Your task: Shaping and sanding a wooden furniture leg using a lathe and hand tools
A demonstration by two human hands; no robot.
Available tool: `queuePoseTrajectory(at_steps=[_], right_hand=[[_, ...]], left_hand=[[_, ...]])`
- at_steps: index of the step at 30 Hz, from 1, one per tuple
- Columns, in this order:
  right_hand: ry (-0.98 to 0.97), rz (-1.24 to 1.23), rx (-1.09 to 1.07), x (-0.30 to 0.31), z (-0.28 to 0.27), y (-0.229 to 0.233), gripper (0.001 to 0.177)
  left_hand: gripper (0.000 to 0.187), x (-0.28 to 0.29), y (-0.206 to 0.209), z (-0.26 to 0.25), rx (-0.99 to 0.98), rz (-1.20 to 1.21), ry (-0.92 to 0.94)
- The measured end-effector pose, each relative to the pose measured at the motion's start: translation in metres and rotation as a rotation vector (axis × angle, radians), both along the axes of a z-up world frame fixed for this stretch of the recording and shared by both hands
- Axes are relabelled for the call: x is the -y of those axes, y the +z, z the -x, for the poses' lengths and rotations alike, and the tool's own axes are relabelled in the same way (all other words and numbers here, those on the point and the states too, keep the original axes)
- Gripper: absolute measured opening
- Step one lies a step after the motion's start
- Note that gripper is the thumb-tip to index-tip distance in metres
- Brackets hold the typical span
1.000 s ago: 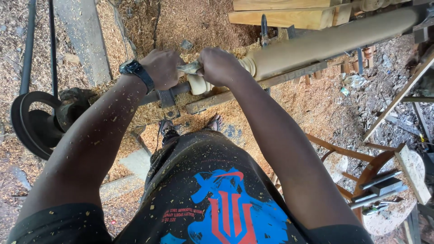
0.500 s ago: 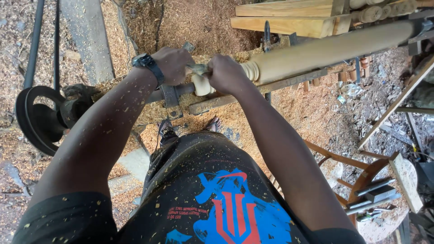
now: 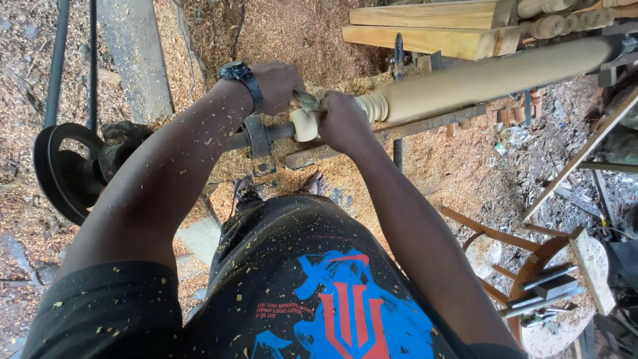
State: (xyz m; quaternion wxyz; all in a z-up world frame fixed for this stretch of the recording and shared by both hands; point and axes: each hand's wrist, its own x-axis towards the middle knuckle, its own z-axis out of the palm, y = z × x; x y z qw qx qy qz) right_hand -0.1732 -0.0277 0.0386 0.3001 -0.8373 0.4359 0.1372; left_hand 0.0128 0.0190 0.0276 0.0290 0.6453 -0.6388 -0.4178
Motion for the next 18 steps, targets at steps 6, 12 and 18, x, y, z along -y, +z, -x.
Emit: queuePoseTrajectory(at_steps=[6,12,18], right_hand=[[0.056,0.103,0.046,0.001,0.000,-0.007,0.020],[0.020,0.051,-0.084,0.007,-0.016,0.012,0.023],[0.049,-0.071,-0.190,0.012,-0.030,0.027,0.028]], left_hand=[[0.021,0.011,-0.035,-0.006,0.008,0.037,-0.051],[0.034,0.012,-0.044,-0.010,-0.060,-0.035,0.020],[0.017,0.003,-0.047,-0.010,-0.112,-0.020,0.029]])
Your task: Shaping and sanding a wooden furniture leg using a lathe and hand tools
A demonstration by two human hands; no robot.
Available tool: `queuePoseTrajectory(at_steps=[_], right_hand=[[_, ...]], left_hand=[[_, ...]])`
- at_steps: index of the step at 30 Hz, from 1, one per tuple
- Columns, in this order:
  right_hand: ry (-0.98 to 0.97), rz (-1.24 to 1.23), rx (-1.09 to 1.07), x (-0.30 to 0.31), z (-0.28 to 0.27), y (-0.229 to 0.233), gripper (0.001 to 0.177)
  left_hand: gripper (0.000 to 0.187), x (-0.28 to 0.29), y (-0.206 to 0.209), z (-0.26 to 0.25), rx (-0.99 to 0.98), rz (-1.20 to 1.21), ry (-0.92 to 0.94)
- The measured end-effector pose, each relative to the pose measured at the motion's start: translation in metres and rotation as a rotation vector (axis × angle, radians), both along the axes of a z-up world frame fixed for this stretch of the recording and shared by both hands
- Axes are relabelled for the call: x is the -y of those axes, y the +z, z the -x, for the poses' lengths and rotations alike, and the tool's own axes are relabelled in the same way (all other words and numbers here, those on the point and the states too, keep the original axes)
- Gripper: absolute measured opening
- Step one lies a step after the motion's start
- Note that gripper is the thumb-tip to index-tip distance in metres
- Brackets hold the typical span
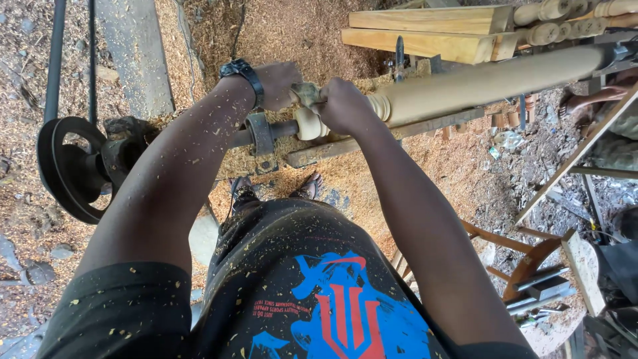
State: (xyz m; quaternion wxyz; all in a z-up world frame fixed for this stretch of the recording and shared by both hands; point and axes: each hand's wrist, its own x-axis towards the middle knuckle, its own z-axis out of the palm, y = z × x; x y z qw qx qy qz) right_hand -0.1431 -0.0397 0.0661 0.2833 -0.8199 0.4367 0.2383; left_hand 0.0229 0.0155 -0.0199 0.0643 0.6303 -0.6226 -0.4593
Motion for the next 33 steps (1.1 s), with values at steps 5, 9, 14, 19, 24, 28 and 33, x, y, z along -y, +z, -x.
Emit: queuePoseTrajectory(at_steps=[5,9,14,19,24,28,33], right_hand=[[0.088,0.022,0.043,0.011,0.001,-0.013,0.027],[0.070,-0.039,0.036,0.008,-0.005,-0.003,0.031],[0.134,-0.002,0.004,0.011,-0.008,-0.011,0.017],[0.133,-0.007,-0.011,0.010,-0.008,-0.008,0.012],[0.130,-0.026,-0.020,0.010,-0.008,-0.005,0.012],[0.151,0.001,0.060,0.016,0.002,-0.021,0.009],[0.206,0.034,0.131,0.017,0.004,-0.024,0.010]], left_hand=[[0.033,0.003,-0.026,-0.003,-0.074,0.039,-0.007],[0.012,-0.010,0.019,0.002,-0.148,-0.143,0.164],[0.023,-0.004,-0.044,-0.003,0.604,0.057,-0.557],[0.018,-0.017,0.004,0.004,0.273,-0.075,-0.151],[0.044,-0.025,0.025,0.006,0.038,-0.165,0.204],[0.033,-0.019,-0.029,-0.001,0.118,0.060,0.085],[0.039,-0.018,-0.067,-0.004,0.187,0.194,0.029]])
